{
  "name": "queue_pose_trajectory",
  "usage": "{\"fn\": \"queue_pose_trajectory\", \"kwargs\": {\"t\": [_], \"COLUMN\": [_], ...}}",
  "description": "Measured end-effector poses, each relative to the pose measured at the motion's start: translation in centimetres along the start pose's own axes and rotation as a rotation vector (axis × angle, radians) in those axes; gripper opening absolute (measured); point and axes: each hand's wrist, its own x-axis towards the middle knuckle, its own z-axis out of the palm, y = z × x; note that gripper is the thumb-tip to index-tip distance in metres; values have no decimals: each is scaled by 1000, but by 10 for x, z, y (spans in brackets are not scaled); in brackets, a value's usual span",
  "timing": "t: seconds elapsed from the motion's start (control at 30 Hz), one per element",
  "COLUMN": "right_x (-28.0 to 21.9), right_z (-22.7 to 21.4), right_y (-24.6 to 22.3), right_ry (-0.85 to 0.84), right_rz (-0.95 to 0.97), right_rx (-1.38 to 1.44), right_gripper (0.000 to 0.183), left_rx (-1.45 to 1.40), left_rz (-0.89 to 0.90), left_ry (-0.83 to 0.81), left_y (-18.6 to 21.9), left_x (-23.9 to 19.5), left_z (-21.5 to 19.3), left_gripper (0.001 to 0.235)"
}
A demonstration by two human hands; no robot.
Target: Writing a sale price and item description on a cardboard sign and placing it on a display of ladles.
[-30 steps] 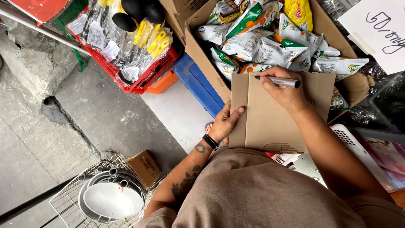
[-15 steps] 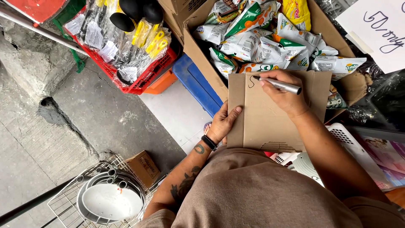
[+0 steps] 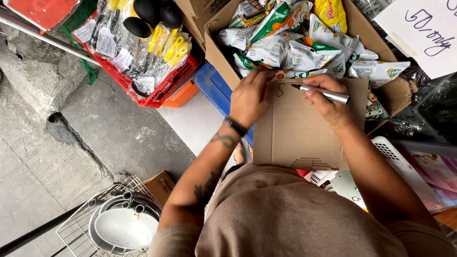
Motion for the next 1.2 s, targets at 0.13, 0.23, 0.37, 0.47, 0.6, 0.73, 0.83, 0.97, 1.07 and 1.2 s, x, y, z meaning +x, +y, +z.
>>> {"fn": "queue_pose_trajectory", "kwargs": {"t": [0.13, 0.23, 0.37, 0.47, 0.6, 0.73, 0.83, 0.97, 1.07, 1.2], "right_x": [2, 2, 3, 5, 3, 3, 5, 0, 2, 3], "right_z": [-6, -7, -15, -14, -13, -7, -2, 0, -6, -4], "right_y": [10, 5, 13, 9, 16, 22, 11, -2, 18, 22], "right_ry": [8, 7, 29, 8, 4, 22, 19, -84, -46, 20], "right_rz": [-6, 32, 27, 0, -61, -95, -101, -66, -52, -91], "right_rx": [28, 10, -57, -86, -175, -230, -249, -155, -153, -193], "right_gripper": [22, 21, 14, 12, 10, 9, 10, 9, 10, 9], "left_rx": [231, 193, -269, -340, -359, -358, -396, -358, -355, -343], "left_rz": [-91, -99, -186, -198, -173, -151, -149, -151, -135, -121], "left_ry": [-487, -599, -532, -515, -509, -497, -488, -497, -494, -486], "left_y": [-29, -34, -38, -36, -35, -37, -39, -39, -40, -42], "left_x": [35, 37, 35, 35, 34, 31, 29, 29, 29, 28], "left_z": [43, 32, 18, 14, 10, 11, 11, 10, 13, 13], "left_gripper": [31, 32, 27, 25, 26, 26, 25, 25, 25, 26]}}
